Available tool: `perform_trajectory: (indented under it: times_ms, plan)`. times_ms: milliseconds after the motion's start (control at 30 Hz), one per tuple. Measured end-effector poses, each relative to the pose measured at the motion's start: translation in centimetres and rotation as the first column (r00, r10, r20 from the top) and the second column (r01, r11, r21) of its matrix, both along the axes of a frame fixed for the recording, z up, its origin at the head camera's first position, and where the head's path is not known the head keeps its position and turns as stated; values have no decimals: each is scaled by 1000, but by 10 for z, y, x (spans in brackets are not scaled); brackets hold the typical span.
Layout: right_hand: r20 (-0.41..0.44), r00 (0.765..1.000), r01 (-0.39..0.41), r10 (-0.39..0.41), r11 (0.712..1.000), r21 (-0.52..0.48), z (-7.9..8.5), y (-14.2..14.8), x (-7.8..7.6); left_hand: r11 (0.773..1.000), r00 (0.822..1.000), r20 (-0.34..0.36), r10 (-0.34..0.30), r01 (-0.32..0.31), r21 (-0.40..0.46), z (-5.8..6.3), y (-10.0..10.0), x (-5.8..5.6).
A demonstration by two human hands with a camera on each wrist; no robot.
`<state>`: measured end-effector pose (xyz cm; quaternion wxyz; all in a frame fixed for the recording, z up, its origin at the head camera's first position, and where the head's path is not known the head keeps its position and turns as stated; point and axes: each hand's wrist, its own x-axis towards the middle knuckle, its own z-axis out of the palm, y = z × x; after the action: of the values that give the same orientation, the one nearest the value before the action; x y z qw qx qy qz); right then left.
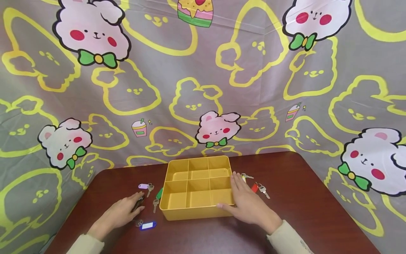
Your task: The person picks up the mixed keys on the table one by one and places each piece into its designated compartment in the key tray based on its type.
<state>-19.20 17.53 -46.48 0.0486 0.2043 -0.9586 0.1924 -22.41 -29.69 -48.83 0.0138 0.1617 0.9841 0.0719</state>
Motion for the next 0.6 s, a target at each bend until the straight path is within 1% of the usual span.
perform_trajectory:
  times_ms: [167,300,500,600]
  plan:
    - [-9,1000,4,-4,1000,18,-1,-2,-1,999,998,-62,-31,29,-33,-2,1,-3]
    - [-21,1000,16,-16,1000,23,-2,-2,-1,998,994,-103,-41,36,-53,-1,2,-6]
    - [-27,999,30,-29,999,18,-5,-3,-1,998,994,-108,-30,24,-55,0,4,-6]
    - [-12,999,35,-35,999,17,-6,-3,-1,998,991,-127,-32,25,-54,-2,5,-6]
